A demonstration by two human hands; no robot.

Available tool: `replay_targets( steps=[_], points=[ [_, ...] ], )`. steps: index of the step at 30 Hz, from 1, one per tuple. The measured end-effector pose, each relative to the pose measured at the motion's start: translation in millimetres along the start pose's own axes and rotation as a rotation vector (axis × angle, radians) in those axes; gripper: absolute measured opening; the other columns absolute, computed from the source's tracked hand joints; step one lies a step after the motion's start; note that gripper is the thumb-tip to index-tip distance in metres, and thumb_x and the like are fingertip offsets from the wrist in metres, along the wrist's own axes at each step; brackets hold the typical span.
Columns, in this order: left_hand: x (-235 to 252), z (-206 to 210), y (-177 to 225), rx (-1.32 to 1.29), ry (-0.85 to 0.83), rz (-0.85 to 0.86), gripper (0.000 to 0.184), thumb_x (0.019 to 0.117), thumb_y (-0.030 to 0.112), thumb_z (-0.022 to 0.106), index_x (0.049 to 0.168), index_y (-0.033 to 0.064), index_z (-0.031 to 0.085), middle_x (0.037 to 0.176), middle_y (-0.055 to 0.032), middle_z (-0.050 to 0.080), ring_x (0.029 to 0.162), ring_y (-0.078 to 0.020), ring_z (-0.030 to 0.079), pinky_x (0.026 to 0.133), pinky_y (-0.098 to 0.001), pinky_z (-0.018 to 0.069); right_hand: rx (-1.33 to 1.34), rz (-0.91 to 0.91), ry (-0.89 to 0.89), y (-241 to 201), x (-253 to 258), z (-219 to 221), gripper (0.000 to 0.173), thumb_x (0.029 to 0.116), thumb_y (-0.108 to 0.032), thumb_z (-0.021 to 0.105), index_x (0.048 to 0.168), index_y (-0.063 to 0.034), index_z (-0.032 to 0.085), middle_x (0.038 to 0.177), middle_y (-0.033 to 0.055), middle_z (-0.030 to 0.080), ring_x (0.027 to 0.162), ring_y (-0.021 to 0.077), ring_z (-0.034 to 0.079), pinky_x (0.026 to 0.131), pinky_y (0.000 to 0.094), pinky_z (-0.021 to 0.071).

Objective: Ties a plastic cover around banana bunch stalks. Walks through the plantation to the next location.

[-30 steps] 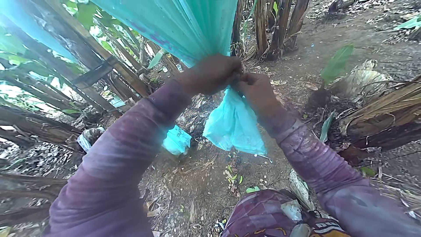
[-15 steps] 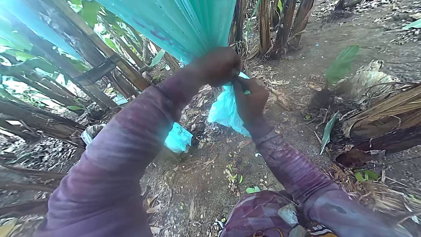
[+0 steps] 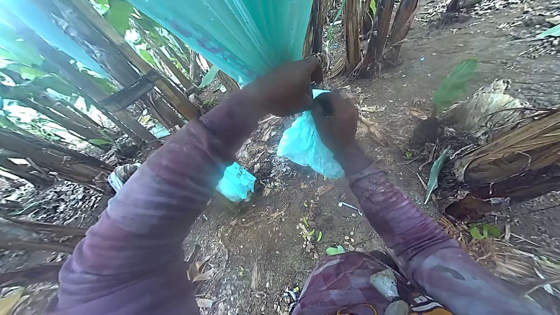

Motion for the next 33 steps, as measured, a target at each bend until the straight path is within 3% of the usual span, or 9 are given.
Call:
replay_targets(
  steps=[4,7,9,11,15,17,21,24,33],
  points=[
    [-0.7,9.3,5.0,0.218,0.037,-0.003,0.045,0.0929,0.002,0.064,0.135,0.0068,0.05,0.096,-0.0134,0.069,0.087,-0.0337,0.069,0.079,-0.0551,0.0548,0.133,0.162,-0.285,11.3,4.0,11.0,0.017,0.0962,-0.015,0.06,0.098,-0.0019,0.071,0.081,0.0093,0.069,0.072,0.0179,0.066,0.068,0.0385,0.0544],
    [-3.6,13.8,11.6,0.38,0.024,0.028,0.036,0.0998,0.005,0.055,0.135,0.0075,0.049,0.098,-0.0169,0.067,0.09,-0.0404,0.068,0.077,-0.0597,0.0531,0.47,0.382,-0.472,22.2,0.2,23.3,0.014,0.1005,-0.01,0.055,0.102,-0.0025,0.066,0.08,-0.0008,0.064,0.066,0.0016,0.058,0.063,0.0211,0.0516],
    [-8.1,13.8,15.5,0.451,0.054,0.085,0.03,0.1013,0.006,0.054,0.131,0.0082,0.053,0.099,-0.0171,0.067,0.094,-0.0407,0.068,0.079,-0.0583,0.0522,0.741,0.505,-0.496,27.7,-4.8,30.9,0.013,0.1019,-0.007,0.052,0.098,-0.0045,0.064,0.074,-0.0052,0.06,0.058,-0.0001,0.053,0.056,0.0181,0.0486],
    [-18.8,8.6,19.6,0.492,0.206,0.21,0.023,0.0994,0.008,0.061,0.122,0.0076,0.06,0.102,-0.0136,0.071,0.099,-0.0367,0.067,0.089,-0.0535,0.0492,0.939,0.597,-0.481,34.7,-10.9,38.4,0.011,0.1004,-0.008,0.055,0.095,-0.0069,0.064,0.07,-0.0054,0.06,0.054,0.0021,0.051,0.052,0.0194,0.0458],
    [-55.4,10.5,19.8,0.596,0.676,0.476,0.013,0.1023,0.011,0.058,0.1,0.0053,0.069,0.093,-0.0141,0.068,0.094,-0.0364,0.063,0.08,-0.0481,0.0466,1.127,0.696,-0.46,33.4,-20.4,44.8,0.01,0.0998,-0.009,0.054,0.094,-0.0103,0.063,0.069,-0.0066,0.058,0.053,0.0017,0.05,0.052,0.0191,0.046],
    [-63.5,15.9,11.5,0.519,0.715,0.419,0.018,0.1025,0.012,0.056,0.101,0.0057,0.073,0.092,-0.0149,0.068,0.092,-0.0358,0.065,0.076,-0.0469,0.0513,1.176,0.706,-0.462,27.3,-21.5,46.6,0.012,0.1001,-0.009,0.053,0.096,-0.0106,0.064,0.069,-0.0069,0.058,0.054,0.0016,0.05,0.053,0.0192,0.0464],
    [-68.4,18.8,-11.3,0.182,0.641,0.244,0.019,0.0989,0.013,0.061,0.107,0.005,0.077,0.1,-0.0158,0.07,0.097,-0.0295,0.068,0.087,-0.0426,0.0554,1.245,0.719,-0.459,18.8,-24.7,52.7,0.013,0.1001,-0.008,0.052,0.097,-0.011,0.064,0.071,-0.007,0.059,0.056,0.0011,0.05,0.054,0.0184,0.0457],
    [-71.7,18.4,-22.2,0.042,0.603,0.201,0.018,0.0975,0.012,0.063,0.107,0.0025,0.075,0.099,-0.0144,0.069,0.089,-0.022,0.068,0.083,-0.0357,0.0563,1.291,0.703,-0.483,12.3,-27.2,59.1,0.015,0.0993,-0.007,0.053,0.094,-0.0117,0.066,0.071,-0.0068,0.06,0.056,0.0012,0.05,0.055,0.0183,0.0448],
    [-86.0,30.0,-39.6,-0.107,0.751,0.081,0.013,0.0966,0.013,0.069,0.104,0.0048,0.077,0.097,-0.0089,0.072,0.085,-0.0113,0.068,0.082,-0.0268,0.0567,1.256,0.682,-0.488,6.1,-32.3,65.7,0.013,0.1001,-0.005,0.054,0.095,-0.0069,0.066,0.072,-0.0035,0.062,0.058,0.0031,0.054,0.057,0.0199,0.0486]
  ],
)
Point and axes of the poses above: each hand's wrist, its own x-axis towards the middle knuckle, its own z-axis out of the palm, y = z × x, the point moved 9 cm from there along x, towards the middle knuckle
